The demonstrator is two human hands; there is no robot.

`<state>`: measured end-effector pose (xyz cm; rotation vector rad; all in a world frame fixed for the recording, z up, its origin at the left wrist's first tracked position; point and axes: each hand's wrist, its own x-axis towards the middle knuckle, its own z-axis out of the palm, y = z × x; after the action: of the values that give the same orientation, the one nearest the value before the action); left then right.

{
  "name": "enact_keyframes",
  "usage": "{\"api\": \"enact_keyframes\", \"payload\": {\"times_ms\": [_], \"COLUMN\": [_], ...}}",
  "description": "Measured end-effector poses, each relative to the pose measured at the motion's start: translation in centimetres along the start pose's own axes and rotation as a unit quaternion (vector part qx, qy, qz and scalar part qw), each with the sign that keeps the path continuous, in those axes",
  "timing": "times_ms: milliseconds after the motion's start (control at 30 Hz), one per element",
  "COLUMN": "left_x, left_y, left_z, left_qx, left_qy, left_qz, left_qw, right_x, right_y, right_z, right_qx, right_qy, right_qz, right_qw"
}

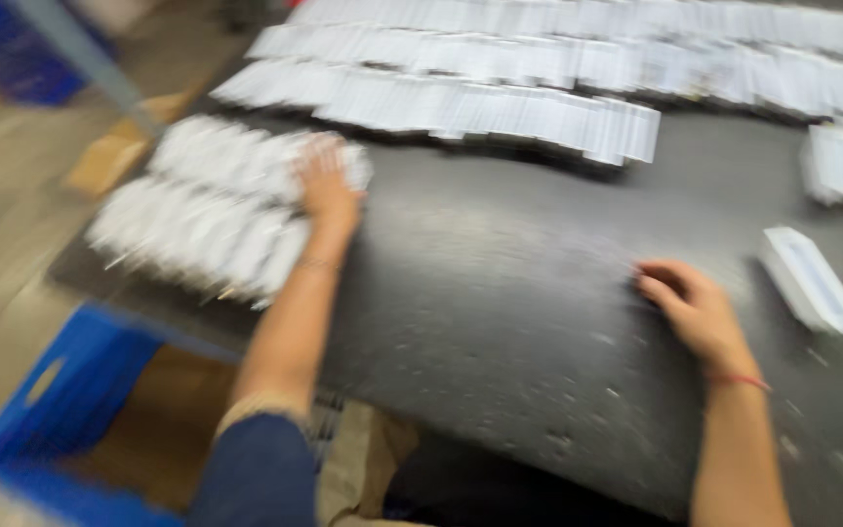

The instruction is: The person repeatedly picks up white rectangular plastic components and wraps each one individually in clear plastic film. The wrapped items are stacked on the table, and the person continues the cycle by retrieving more components and film from a nearby bag.

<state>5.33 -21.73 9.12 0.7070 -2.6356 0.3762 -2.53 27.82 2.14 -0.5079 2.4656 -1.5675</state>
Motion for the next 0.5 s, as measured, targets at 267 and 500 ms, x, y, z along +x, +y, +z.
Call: {"api": "enact_keyframes", "payload": {"times_ms": [267, 500], "left_x": [-5.2, -9.0], "left_y": [10.4, 20.6], "left_z": [0.8, 4.0], "left_qx": [-0.236, -0.328], "left_qy": [0.052, -0.012], "left_qz": [0.173, 0.342], "left_qw": [0.955, 0.880], "right_x": [-15.8, -34.4], "right_y": [-3.3, 2.8], "right_z": [-6.9, -18.4], "right_qx": [0.000, -0.024], "right_qy": [0.140, 0.479], "right_qz": [-0.016, 0.102], "right_qw": [0.990, 0.872]}}
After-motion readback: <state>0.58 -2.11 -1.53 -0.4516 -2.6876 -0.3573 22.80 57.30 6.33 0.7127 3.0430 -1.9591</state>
